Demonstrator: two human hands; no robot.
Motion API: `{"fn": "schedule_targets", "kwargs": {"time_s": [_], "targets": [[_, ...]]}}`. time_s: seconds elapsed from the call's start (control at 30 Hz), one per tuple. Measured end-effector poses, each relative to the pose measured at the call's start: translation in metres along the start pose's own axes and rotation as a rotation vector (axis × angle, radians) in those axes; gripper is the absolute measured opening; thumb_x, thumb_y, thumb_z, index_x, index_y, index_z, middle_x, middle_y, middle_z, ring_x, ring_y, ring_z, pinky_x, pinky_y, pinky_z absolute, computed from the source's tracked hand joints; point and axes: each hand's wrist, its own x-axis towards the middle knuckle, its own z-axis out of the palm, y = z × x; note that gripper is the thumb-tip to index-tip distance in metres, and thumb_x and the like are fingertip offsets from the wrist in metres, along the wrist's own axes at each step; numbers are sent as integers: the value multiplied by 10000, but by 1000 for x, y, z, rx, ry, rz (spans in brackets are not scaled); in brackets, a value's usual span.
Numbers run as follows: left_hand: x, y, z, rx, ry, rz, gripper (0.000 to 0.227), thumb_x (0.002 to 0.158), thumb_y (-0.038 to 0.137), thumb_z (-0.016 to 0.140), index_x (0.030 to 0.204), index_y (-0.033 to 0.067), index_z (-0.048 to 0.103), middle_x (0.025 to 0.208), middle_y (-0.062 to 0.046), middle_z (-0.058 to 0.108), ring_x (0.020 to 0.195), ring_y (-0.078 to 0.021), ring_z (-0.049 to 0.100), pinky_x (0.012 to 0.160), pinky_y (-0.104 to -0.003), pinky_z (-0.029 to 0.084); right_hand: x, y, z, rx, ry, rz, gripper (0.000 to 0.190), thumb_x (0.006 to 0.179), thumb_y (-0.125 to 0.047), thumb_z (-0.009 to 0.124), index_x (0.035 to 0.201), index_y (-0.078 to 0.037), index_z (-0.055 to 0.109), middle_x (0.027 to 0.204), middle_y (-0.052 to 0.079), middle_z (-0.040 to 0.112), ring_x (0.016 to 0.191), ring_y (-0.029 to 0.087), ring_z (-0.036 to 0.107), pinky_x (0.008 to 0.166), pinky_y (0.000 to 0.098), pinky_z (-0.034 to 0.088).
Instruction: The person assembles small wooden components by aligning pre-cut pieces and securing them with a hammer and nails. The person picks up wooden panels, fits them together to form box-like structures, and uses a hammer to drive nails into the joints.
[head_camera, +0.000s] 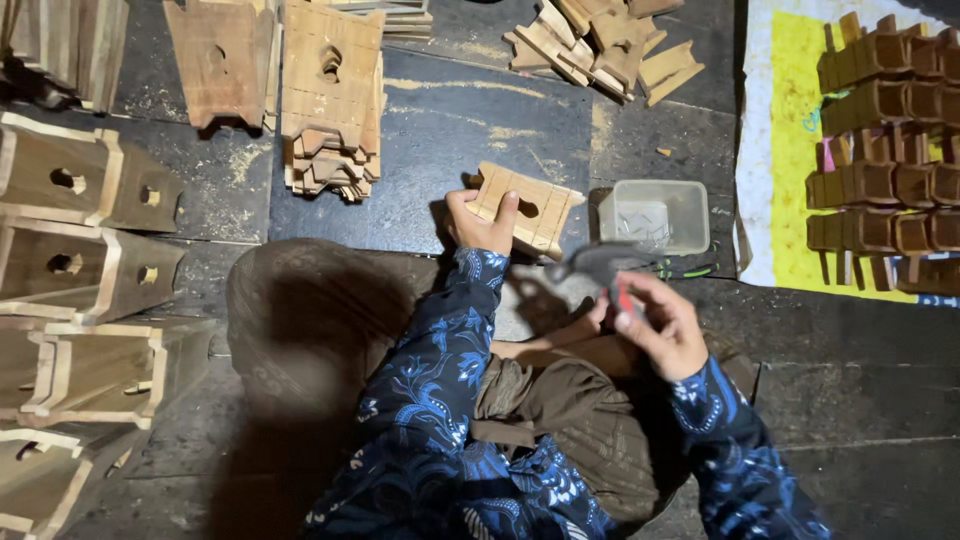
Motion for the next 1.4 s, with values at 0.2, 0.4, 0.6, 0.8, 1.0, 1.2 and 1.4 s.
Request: {"fn": "schedule_targets", "kwargs": {"time_s": [0.2,0.4,0.6,0.8,1.0,1.2,1.4], "targets": [[-2,0,4,-21,37,73,562,663,399,908,1040,153,571,977,-246,646,978,-446,688,766,-483,587,5,-22,22,-463,243,-428,402,837,-161,850,1177,18,731,918,227,714,829,419,722,706,453,546],[-6,3,0,-23,25,62,573,672,416,902,1064,155,575,984,-249,660,971,-455,690,754,-490,590,22,-17,47,-688,143,-430,288,850,-241,797,1098,-96,782,997,147,785,917,384,745,744,442,599],[-3,-10,9,-37,48,57,600,648,445,912,1077,189,579,958,-224,686,953,-429,703,732,-475,599,14,-28,42,-603,338,-490,251,905,-185,790,1114,-48,774,940,137,749,861,370,741,715,398,571],[-7,-1,8,-24,53,28,585,648,430,916,1072,193,590,965,-219,687,956,-425,702,742,-466,605,18,-24,61,-800,260,-322,293,883,-271,770,1146,-143,772,1005,124,784,905,370,735,694,506,586],[-5,-7,8,17,63,45,590,654,450,912,1083,204,590,984,-218,672,961,-437,695,743,-472,606,21,-38,62,-727,311,-378,275,919,-131,747,1183,-56,767,1029,209,766,929,425,718,736,522,578],[-9,-6,10,27,70,42,601,640,443,920,1073,176,602,999,-234,650,997,-447,684,781,-489,590,19,-35,55,-678,383,-402,285,912,-209,774,1180,-112,770,1028,133,774,957,358,735,780,434,588],[-4,-9,9,50,100,26,610,630,475,928,1082,226,603,1041,-198,639,1035,-413,677,810,-459,591,15,-18,75,-844,336,-273,321,900,-327,753,1144,-121,787,989,161,779,930,377,738,784,502,590]]}}
